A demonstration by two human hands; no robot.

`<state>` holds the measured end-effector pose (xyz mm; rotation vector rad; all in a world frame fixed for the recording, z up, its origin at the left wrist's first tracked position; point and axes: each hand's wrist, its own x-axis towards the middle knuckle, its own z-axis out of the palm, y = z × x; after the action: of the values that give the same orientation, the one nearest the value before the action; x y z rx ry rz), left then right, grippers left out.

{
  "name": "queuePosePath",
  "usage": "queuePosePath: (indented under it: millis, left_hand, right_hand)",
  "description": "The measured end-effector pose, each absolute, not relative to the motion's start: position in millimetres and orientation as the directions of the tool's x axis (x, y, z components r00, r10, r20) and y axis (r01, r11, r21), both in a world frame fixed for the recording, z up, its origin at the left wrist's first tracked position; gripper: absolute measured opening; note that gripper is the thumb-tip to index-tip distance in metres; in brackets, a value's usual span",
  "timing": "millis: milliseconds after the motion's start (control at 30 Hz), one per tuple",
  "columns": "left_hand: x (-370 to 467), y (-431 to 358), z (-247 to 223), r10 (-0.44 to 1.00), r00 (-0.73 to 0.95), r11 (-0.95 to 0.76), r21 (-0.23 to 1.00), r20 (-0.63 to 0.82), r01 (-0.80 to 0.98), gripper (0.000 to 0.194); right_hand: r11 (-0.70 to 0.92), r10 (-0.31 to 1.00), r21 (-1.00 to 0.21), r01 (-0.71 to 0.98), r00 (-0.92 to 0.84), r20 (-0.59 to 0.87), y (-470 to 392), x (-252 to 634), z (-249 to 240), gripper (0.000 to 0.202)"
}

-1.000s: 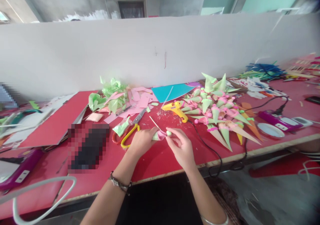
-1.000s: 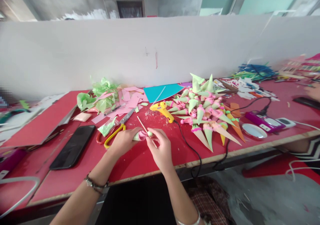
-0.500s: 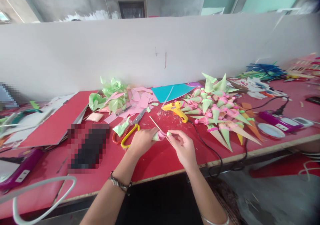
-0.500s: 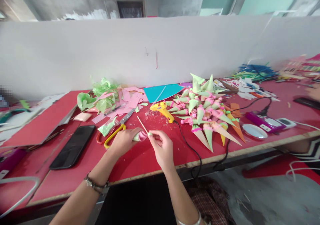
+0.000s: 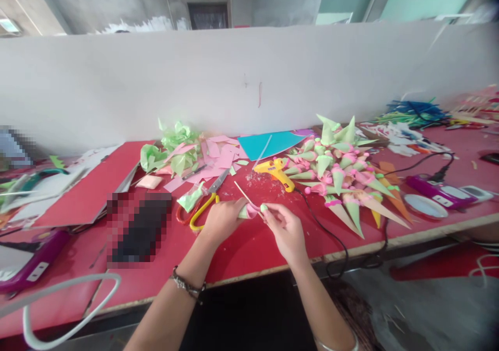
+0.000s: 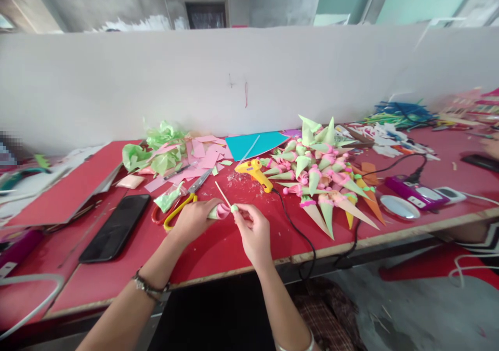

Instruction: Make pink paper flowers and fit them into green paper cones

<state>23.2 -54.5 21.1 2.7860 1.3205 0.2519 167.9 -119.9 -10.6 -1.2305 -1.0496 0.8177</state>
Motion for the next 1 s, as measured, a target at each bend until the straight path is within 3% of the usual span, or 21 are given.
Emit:
queuePosePath:
  millis: [267,433,1000]
  left_hand:
    - [23.4,-54.1,19.6,0.779,0.613,-0.625,0.092,0.131,0.775,0.023]
    - [23.4,-54.3,20.6,0.774,0.624,-0.633,0.092,0.11,0.769,0.022]
    - [23.2,-53.4,20.0,0.778,0.619,-0.629,0.135,0.111,0.766,0.024]
  right_hand:
    - [0.232,0.905,-0.968,0.096,0.345,0.251,-121.5,167.0,-8.5,0.032]
    - [0.229,0.911,-0.966,0.117,0.325,0.255,-120.2,168.3,-11.5,0.023]
    - [0.237,0.919,-0.958,0.161,0.283,0.275,-119.6,166.7,-11.6,0.024]
